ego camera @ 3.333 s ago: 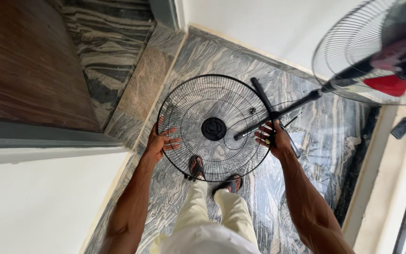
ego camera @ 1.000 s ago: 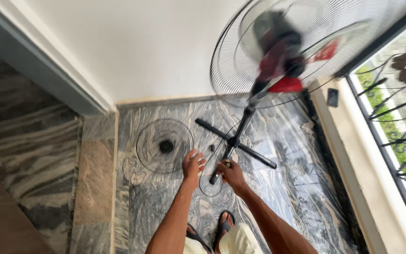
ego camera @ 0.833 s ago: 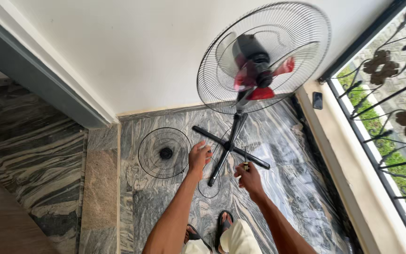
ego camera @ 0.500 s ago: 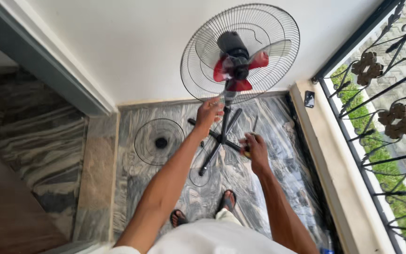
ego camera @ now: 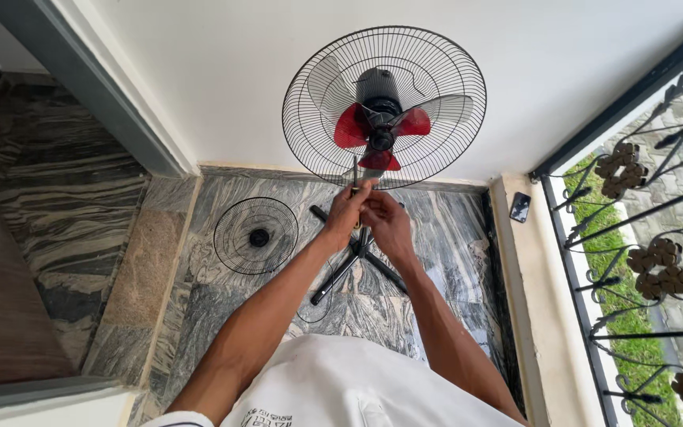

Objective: The person disassembles a standing electric fan using a screwdriver. They remove the front grille, the red fan blades, and the rear grille, placing each part on the floor or a nearby ledge.

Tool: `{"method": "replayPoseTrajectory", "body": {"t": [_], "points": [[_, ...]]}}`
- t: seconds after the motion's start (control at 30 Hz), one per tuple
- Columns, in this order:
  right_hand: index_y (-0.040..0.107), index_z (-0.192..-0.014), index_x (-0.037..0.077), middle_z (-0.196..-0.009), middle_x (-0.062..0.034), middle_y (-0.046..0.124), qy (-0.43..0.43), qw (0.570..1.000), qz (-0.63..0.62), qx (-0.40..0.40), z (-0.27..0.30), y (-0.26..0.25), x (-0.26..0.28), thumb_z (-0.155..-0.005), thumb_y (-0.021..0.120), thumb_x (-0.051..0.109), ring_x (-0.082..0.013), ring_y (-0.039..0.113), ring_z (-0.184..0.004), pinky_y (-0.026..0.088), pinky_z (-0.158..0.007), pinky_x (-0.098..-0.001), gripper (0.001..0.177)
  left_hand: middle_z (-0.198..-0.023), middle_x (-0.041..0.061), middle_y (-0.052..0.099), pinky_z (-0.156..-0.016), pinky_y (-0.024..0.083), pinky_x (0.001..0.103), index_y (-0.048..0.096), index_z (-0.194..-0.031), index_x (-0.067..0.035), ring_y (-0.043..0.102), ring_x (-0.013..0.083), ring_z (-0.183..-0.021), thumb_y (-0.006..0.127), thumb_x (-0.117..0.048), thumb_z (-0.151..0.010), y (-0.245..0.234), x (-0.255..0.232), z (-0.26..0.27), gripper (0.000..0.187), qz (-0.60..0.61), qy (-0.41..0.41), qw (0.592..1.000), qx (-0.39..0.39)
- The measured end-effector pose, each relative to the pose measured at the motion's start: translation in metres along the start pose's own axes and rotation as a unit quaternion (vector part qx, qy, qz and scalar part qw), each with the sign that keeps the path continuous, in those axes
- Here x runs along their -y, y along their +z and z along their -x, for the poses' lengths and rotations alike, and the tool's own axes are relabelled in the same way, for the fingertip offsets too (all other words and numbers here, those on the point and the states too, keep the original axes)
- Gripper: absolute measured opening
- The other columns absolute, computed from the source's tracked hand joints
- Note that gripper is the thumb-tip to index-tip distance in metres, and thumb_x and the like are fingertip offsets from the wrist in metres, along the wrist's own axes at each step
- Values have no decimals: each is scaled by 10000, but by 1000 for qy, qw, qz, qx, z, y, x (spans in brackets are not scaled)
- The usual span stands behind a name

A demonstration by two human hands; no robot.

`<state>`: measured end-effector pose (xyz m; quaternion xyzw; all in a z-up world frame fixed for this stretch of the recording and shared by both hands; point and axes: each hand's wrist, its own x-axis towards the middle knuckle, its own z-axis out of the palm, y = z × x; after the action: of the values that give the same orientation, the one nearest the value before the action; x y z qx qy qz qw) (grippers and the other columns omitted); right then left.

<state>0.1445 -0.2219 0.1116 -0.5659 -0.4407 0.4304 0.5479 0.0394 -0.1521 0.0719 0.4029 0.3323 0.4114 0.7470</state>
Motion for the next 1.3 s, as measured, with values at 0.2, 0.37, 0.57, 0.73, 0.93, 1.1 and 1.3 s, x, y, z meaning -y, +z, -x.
{"method": "replayPoseTrajectory", "body": {"t": [0.2,0.37,0.57,0.73,0.93,1.1,1.3], "points": [[704,-1147,19,-949,-79,752,-24,986,125,-112,-48,-15,10,-989,683,182,-158,689,-832,559,-742,-315,228,-664,-3,602,-506,499,266,716,-1090,-77,566,103,-548,703,-317,-949,-14,-40,-25,278,-77,66,979,-176],[607,-1141,-2,-977,-103,744,-146,963,171,-147,-80,-16,0,-997,675,213,-190,712,-833,570,-719,-335,268,-598,25,496,-420,353,301,720,-1053,-37,448,110,-463,756,-264,-937,-39,-58,-63,257,-82,125,948,-281],[508,-1179,15,-975,-156,715,-167,897,334,-236,-96,1,-7,-993,709,319,-310,704,-818,522,-686,-452,409,-990,47,728,-657,522,272,667,-1353,-38,631,88,-781,797,-259,-1070,-72,-56,-107,382,-260,371,854,-256],[460,-1217,17,-1005,-163,700,-123,898,336,-256,-98,18,-13,-1005,681,378,-318,701,-775,518,-661,-475,474,-1006,4,725,-342,408,247,578,-1333,-108,509,70,-446,742,-301,-900,-69,-90,-102,502,-126,126,976,-126],[444,-1230,9,-939,-157,692,-115,884,318,-323,-108,40,-18,-1011,678,356,-308,684,-733,508,-642,-453,472,-885,20,702,-348,390,237,687,-1206,-66,481,67,-409,720,-334,-938,-69,-98,-114,380,-126,66,988,-66],[451,-1182,22,-825,-135,638,-125,868,324,-356,-121,46,-22,-1044,660,327,-272,632,-693,487,-622,-430,395,-776,38,655,-347,383,247,711,-1198,-85,469,73,-398,697,-348,-980,-75,-94,-124,342,-119,31,992,-29],[428,-1200,10,-824,-139,603,-124,862,324,-369,-127,53,-29,-1079,605,307,-238,593,-669,479,-609,-411,366,-795,56,713,-365,432,237,678,-1297,-127,492,67,-397,633,-327,-1014,-80,-96,-125,350,-128,1,992,21]]}}
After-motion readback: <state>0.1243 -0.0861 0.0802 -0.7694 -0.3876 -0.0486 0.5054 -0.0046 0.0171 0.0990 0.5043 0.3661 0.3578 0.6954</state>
